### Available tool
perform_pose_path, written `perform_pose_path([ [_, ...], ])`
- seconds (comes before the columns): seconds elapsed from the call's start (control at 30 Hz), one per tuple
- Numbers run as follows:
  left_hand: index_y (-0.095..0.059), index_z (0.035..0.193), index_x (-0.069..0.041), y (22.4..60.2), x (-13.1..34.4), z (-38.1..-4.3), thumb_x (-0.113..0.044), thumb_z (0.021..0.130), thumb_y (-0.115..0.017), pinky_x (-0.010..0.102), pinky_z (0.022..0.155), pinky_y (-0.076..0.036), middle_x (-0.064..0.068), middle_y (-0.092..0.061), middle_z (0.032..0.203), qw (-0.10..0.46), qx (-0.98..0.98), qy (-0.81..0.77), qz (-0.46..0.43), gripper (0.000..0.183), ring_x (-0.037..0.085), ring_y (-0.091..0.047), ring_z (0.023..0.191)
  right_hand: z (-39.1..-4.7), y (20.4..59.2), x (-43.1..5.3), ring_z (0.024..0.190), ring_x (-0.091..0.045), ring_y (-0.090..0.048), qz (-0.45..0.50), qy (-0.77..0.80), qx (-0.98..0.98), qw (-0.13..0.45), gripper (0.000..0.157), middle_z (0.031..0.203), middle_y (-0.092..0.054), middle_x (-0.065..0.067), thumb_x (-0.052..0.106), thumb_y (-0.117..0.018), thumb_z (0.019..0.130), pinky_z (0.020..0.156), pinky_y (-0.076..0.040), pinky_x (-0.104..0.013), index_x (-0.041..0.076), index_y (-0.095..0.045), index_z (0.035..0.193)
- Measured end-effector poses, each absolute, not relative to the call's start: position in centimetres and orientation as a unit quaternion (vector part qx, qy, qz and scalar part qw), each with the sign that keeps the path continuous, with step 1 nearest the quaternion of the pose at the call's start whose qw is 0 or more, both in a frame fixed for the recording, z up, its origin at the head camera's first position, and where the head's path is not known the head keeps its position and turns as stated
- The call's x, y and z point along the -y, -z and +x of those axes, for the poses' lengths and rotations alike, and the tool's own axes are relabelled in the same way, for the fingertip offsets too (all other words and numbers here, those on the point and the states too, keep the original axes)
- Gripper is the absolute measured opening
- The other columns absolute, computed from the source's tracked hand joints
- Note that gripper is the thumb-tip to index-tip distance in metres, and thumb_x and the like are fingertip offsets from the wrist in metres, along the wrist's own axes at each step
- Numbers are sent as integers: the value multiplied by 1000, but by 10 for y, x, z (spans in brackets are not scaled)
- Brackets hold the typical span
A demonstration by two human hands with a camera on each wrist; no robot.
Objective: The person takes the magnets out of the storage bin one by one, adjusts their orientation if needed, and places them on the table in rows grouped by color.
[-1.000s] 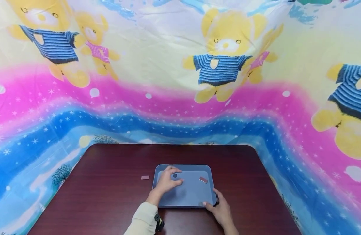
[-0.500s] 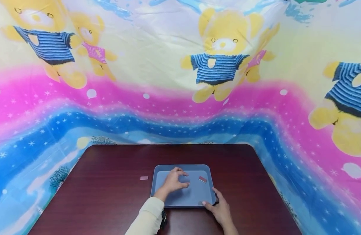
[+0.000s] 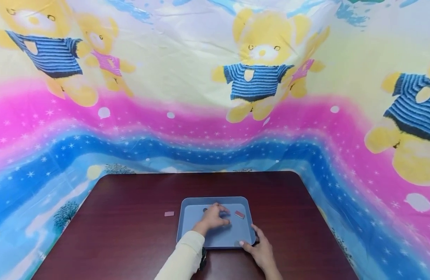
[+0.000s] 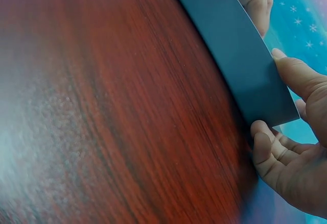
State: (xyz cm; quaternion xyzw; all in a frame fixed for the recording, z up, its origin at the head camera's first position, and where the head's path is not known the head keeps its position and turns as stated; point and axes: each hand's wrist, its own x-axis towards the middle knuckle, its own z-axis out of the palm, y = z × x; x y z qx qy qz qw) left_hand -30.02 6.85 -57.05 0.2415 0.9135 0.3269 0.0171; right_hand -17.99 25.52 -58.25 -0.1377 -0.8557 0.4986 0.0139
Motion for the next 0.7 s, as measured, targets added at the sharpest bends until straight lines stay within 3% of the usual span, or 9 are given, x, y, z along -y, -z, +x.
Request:
perform_pose_path([
  [0.2, -72, 104, -21, 577, -82, -300, -38, 70, -77, 40, 85, -40, 3, -55, 107, 13, -935, -260, 240, 38, 23, -46, 98, -177, 584, -256, 53, -17, -51, -130, -506, 852, 26, 79, 106, -61, -18, 27, -80, 72, 46, -43, -29, 7, -40, 138],
  [0.33, -68, 114, -21, 578, -89, -300, -40, 69, -77, 42, 85, -37, 6, -50, 110, 29, -946, -234, 222, 48, 23, -40, 98, -177, 586, -255, 52, -16, -51, -120, -524, 843, 26, 79, 102, -63, -16, 26, -80, 72, 46, -43, -28, 8, -40, 138],
  [0.53, -58, 128, -30, 576, -102, -300, -47, 73, -72, 43, 77, -31, 9, -42, 113, 57, -959, -177, 213, 59, 25, -33, 96, -178, 587, -256, 50, -18, -50, -114, -538, 835, 21, 78, 96, -64, -12, 25, -79, 74, 44, -42, -29, 7, -39, 139],
  [0.7, -64, 116, -32, 579, -112, -298, -45, 73, -74, 44, 76, -28, 10, -41, 114, 47, -959, -196, 200, 46, 26, -32, 98, -179, 589, -258, 48, -17, -50, -118, -540, 833, 21, 77, 89, -64, -9, 24, -79, 74, 43, -41, -27, 9, -39, 139],
])
